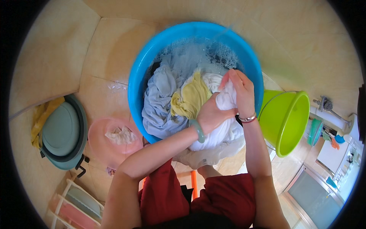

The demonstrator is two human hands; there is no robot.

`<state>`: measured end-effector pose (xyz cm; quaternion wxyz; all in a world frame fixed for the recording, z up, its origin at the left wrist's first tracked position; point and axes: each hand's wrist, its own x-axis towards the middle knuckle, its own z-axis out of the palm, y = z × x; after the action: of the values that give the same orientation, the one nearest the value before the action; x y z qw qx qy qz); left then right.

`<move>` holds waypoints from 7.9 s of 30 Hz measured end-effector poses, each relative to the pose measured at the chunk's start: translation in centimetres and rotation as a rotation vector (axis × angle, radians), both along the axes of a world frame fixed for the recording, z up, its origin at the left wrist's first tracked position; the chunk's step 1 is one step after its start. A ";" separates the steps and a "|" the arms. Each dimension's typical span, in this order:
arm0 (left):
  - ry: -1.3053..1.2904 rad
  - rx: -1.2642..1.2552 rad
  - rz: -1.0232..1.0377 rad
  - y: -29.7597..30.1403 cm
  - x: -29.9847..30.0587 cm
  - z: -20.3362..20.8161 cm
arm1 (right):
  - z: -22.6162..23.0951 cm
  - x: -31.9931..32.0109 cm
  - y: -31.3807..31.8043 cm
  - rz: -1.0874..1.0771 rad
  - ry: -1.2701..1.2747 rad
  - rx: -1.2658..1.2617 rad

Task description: The person fills a green basin with water and pours it into a blue basin containing clothes. They then sit on an orange stool and hand-wash the clothes in the blue basin, scrubbing and rinsing them under running water from a shower head.

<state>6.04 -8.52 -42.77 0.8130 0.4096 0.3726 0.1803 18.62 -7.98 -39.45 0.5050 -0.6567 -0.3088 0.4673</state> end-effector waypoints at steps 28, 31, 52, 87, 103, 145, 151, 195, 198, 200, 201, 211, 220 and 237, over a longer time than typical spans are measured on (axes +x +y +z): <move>-0.193 -0.277 0.168 2.9 -6.7 18.7 | 15.1 -2.8 -9.9 0.037 0.056 0.255; -0.232 -0.191 0.146 3.3 -7.5 20.7 | 18.3 -2.8 -10.3 -0.075 0.179 0.253; -0.251 -0.382 -0.070 0.4 -7.0 24.4 | 23.2 -1.0 -14.5 -0.357 0.303 0.357; 0.051 -0.271 -0.545 -17.0 25.8 13.5 | 6.1 15.0 -33.3 -0.952 0.857 0.352; 0.072 0.076 -0.722 -9.5 20.3 13.4 | 8.2 10.4 -27.7 -0.838 0.434 0.209; -0.312 -0.591 0.116 11.5 -1.7 1.6 | 13.9 4.8 1.0 -0.203 0.348 0.603; -0.150 -0.425 0.388 13.0 -4.4 -1.7 | 2.8 4.5 0.5 0.015 -0.278 0.056; -0.446 -0.603 0.370 12.2 1.0 -9.8 | 2.6 -1.3 3.0 0.195 -0.440 0.187; -0.621 -0.749 0.339 10.7 1.6 -8.9 | 6.7 -3.4 -0.3 0.347 -0.678 0.228; -0.620 -0.694 0.364 9.0 1.5 -7.7 | 6.9 -5.6 -2.1 0.238 -0.774 0.146; -0.685 -0.766 0.304 8.7 1.4 -7.9 | 5.4 -6.3 -2.5 0.208 -0.911 0.149; -0.992 -0.976 0.218 5.8 0.9 -9.1 | -2.7 -9.5 -1.1 0.181 -1.246 0.144; -1.025 -0.659 0.781 2.3 3.9 -15.0 | -4.2 -7.1 1.9 0.135 -1.083 0.163; 0.103 0.429 0.428 9.5 1.0 -8.2 | -10.5 2.6 2.2 0.004 -1.046 0.120</move>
<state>7.07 0.99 -50.99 0.6315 0.4926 0.4448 0.4009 21.19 -5.76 -49.97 0.3189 -0.7716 -0.5471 0.0595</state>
